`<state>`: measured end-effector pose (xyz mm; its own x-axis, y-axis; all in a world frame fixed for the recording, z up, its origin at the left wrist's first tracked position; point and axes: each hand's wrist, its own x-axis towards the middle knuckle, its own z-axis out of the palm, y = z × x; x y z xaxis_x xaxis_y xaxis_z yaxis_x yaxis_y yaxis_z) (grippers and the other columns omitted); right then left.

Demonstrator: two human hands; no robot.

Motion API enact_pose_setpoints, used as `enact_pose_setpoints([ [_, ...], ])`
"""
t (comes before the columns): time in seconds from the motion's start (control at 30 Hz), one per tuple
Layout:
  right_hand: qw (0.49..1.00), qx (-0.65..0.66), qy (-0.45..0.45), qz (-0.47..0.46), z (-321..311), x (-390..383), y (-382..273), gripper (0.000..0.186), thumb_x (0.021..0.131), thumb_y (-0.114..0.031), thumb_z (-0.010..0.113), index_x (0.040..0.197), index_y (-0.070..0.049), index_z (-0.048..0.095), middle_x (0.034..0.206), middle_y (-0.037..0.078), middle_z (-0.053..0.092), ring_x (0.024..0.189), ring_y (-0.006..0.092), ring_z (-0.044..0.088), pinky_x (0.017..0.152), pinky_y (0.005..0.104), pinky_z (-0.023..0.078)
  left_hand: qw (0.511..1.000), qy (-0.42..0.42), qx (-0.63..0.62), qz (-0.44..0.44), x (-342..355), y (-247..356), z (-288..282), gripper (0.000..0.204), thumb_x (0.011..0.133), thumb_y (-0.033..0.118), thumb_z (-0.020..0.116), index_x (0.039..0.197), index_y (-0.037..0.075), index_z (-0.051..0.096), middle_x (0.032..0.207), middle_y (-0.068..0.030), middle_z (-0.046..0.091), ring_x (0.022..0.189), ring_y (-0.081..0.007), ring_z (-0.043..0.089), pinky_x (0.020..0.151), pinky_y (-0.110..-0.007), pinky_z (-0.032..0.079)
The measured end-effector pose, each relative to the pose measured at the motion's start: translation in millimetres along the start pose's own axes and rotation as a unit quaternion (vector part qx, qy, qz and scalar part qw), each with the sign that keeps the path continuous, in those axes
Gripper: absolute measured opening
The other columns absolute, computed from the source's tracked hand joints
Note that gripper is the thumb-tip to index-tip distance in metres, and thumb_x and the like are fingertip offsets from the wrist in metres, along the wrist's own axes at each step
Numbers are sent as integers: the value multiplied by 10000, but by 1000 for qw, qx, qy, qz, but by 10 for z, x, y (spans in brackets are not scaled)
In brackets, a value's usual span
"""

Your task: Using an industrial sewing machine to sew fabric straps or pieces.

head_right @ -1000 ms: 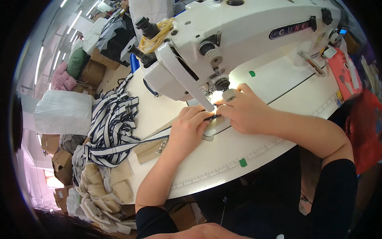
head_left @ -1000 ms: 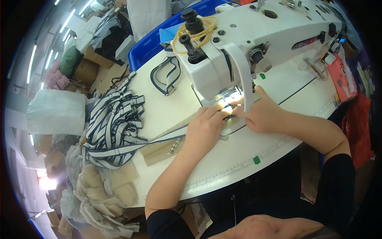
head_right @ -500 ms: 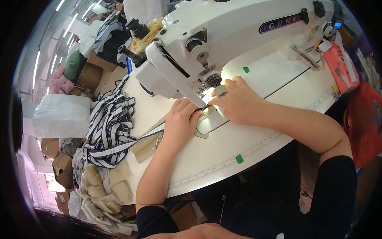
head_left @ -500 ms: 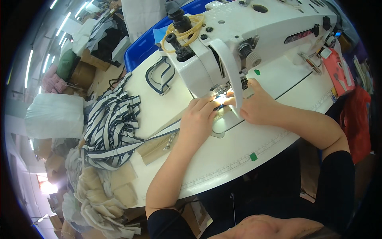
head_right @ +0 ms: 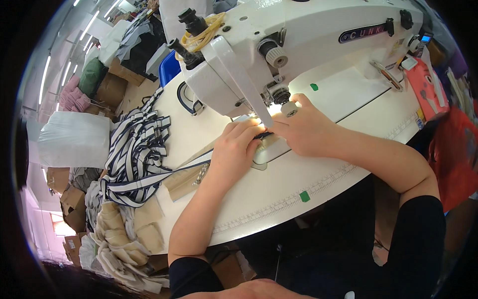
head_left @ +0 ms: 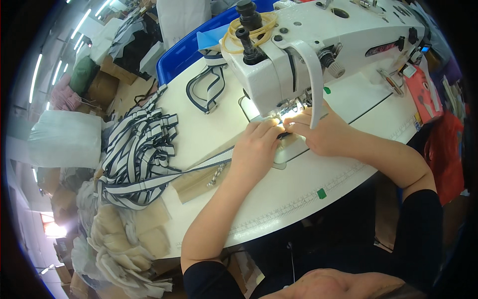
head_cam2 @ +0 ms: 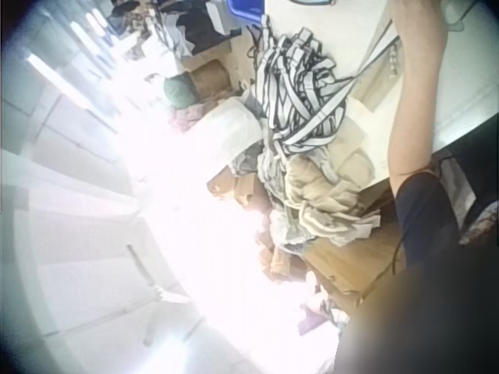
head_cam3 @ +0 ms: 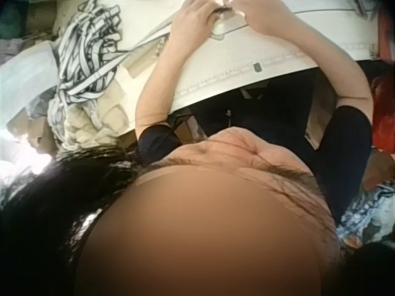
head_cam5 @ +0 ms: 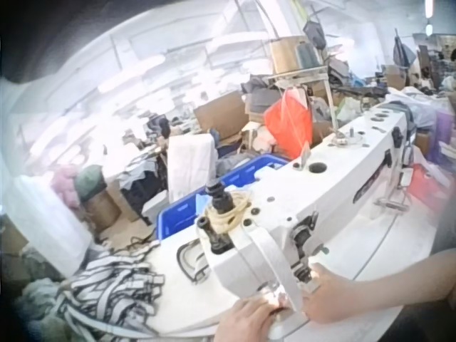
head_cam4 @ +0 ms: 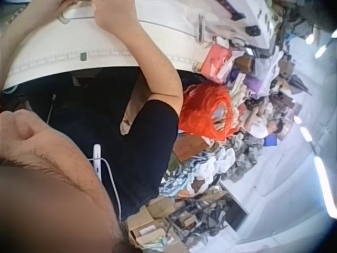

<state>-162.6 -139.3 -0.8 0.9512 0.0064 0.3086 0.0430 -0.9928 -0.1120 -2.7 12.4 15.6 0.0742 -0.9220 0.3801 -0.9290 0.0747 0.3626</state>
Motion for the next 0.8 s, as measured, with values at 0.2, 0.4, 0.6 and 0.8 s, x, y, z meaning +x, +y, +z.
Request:
enact_pose_setpoints([
  [0.2, 999, 9, 35, 27, -23, -3, -3, 370, 764, -11, 596, 1120, -108, 571, 1165, -2, 614, 989, 264, 589, 999, 520, 302, 1000, 8, 6, -27, 35, -15, 29, 226, 749, 35, 690, 967, 63, 638, 1026, -62, 633, 995, -285, 585, 821, -390, 504],
  [0.4, 999, 19, 29, 36, -23, -7, 7, 375, 764, -25, 612, 1124, -127, 589, 1147, 14, 626, 1083, 314, 544, 1013, 517, 289, 999, 13, 13, -36, 50, 6, 41, 207, 756, 49, 692, 955, 57, 632, 1013, -68, 635, 992, -287, 586, 808, -396, 502],
  [0.6, 999, 19, -6, 46, -21, -39, -7, 345, 794, -46, 588, 1128, -131, 605, 1030, 50, 664, 1066, 344, 538, 1028, 519, 281, 999, 18, 16, -23, 36, -32, 23, 216, 762, 65, 694, 973, 60, 647, 1033, -77, 641, 984, -287, 589, 816, -391, 503],
  [0.8, 999, -12, 9, 39, 17, -19, 24, 330, 801, -48, 595, 1117, -139, 620, 1095, 44, 643, 1065, 316, 529, 1029, 507, 290, 999, 22, 8, -31, 58, -59, 22, 179, 762, 75, 697, 937, 56, 667, 1023, -75, 644, 965, -284, 589, 814, -380, 497],
])
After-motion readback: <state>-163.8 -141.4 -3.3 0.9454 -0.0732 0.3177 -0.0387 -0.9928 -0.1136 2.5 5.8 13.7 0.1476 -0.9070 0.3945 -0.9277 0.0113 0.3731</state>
